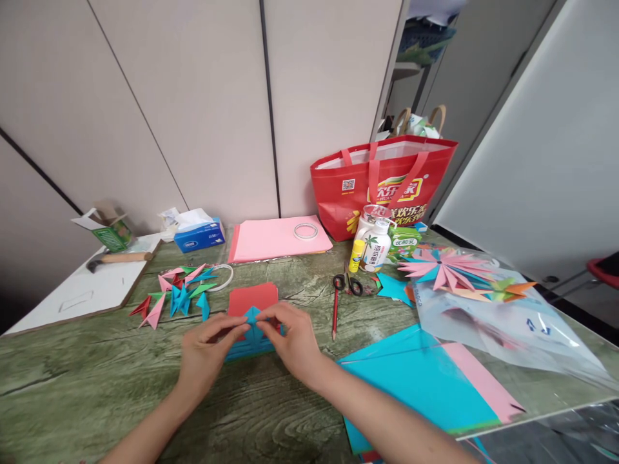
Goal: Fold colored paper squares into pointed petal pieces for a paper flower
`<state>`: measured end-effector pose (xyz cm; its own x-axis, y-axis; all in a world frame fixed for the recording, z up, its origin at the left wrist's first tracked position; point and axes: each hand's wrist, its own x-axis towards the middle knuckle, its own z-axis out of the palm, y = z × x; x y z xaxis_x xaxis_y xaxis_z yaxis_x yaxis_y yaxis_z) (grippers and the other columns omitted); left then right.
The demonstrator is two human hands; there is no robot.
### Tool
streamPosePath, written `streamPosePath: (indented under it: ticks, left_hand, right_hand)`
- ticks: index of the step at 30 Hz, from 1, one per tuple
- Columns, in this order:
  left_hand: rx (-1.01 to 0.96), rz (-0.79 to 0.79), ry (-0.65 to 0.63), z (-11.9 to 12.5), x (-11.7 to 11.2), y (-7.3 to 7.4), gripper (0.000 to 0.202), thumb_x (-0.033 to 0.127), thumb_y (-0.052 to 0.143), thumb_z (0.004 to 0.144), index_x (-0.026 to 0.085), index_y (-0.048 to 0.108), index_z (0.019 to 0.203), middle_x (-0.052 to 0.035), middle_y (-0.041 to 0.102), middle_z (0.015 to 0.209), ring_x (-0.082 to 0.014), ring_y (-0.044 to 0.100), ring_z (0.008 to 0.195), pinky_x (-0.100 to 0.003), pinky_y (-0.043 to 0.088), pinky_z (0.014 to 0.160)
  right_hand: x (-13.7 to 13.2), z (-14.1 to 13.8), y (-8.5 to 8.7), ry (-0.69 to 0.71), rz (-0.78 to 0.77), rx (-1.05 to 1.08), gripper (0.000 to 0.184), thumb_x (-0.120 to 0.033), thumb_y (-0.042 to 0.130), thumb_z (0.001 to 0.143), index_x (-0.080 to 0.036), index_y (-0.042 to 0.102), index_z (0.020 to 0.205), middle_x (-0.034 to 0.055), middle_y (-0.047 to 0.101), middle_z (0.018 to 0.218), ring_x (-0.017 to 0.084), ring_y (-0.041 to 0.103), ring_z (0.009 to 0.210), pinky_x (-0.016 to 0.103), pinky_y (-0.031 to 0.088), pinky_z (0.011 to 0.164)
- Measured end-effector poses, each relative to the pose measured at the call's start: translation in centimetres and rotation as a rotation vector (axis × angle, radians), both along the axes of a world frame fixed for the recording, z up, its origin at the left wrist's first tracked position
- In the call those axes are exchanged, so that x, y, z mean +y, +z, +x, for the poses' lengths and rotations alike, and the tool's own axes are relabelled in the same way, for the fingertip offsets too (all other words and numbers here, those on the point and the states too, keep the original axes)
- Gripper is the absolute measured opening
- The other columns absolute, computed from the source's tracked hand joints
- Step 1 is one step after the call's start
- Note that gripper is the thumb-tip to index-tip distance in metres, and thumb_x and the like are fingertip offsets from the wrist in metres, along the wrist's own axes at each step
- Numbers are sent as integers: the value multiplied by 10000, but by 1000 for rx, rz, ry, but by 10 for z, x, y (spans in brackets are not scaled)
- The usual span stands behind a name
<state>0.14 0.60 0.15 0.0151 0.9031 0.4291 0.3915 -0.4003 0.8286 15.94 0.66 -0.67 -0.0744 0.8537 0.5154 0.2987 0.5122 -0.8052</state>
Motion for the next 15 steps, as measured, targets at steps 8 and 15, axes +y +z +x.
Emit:
streamPosePath:
  ticks: [8,15]
  left_hand:
    - [82,-18,-2,0,-2,3,116,286,606,719,200,674,682,-7,636,660,-145,581,595,-234,461,549]
    - [-86,-186,-71,3,-3,4,81,253,634,679,173,649,674,-13,617,676,-136,566,614,-219,465,536]
  right_hand:
    - [-1,-2,-2,-21,50,-27,88,-195,550,790,-190,625,745,64,573,903,142,551,717,252,439,614]
    - [1,0,0,54,31,-53,77,-211,566,783,-188,612,840,27,608,747,134,530,660,246,420,617]
